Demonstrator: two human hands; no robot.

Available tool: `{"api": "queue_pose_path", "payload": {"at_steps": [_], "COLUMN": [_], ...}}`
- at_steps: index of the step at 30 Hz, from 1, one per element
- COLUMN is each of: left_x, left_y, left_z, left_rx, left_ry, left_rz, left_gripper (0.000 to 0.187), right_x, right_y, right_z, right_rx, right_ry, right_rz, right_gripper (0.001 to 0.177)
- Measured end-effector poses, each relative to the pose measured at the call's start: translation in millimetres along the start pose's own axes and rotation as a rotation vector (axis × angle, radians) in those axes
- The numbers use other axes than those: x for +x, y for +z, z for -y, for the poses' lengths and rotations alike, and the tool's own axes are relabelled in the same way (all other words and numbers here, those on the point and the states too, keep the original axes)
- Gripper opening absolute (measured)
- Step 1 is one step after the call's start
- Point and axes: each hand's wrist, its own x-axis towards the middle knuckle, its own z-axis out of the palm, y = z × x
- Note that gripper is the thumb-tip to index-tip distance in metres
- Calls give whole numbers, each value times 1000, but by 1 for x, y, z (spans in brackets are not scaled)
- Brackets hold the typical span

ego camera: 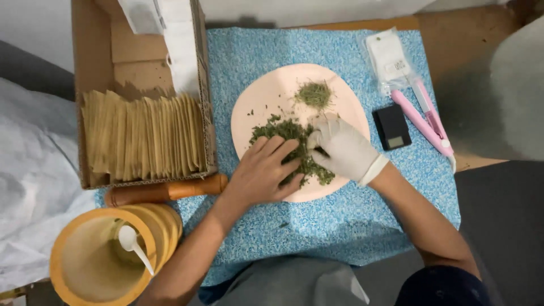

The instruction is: Sorting and sifting through dried tea leaves on a plate to inspect or separate them.

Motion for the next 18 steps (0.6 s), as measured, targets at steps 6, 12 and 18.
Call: {"api": "queue_pose_path", "payload": {"at_steps": [6,12,18], "left_x": [8,9,11], "left_y": [-10,-9,-12], "left_z": [2,8,5], "left_rx": [37,112,129], "left_ry": [6,-3,-43], "left_rz": [15,39,-45], "left_gripper": [34,21,23], "right_x": [-2,-3,1], "right_y": [15,0,-27], "right_z": [-7,-15,-3], "right_rx": [-206,-37,159], "right_ry": [-116,-121,-119], "right_rz": [-71,-57,-118], "right_gripper": [27,24,14]}}
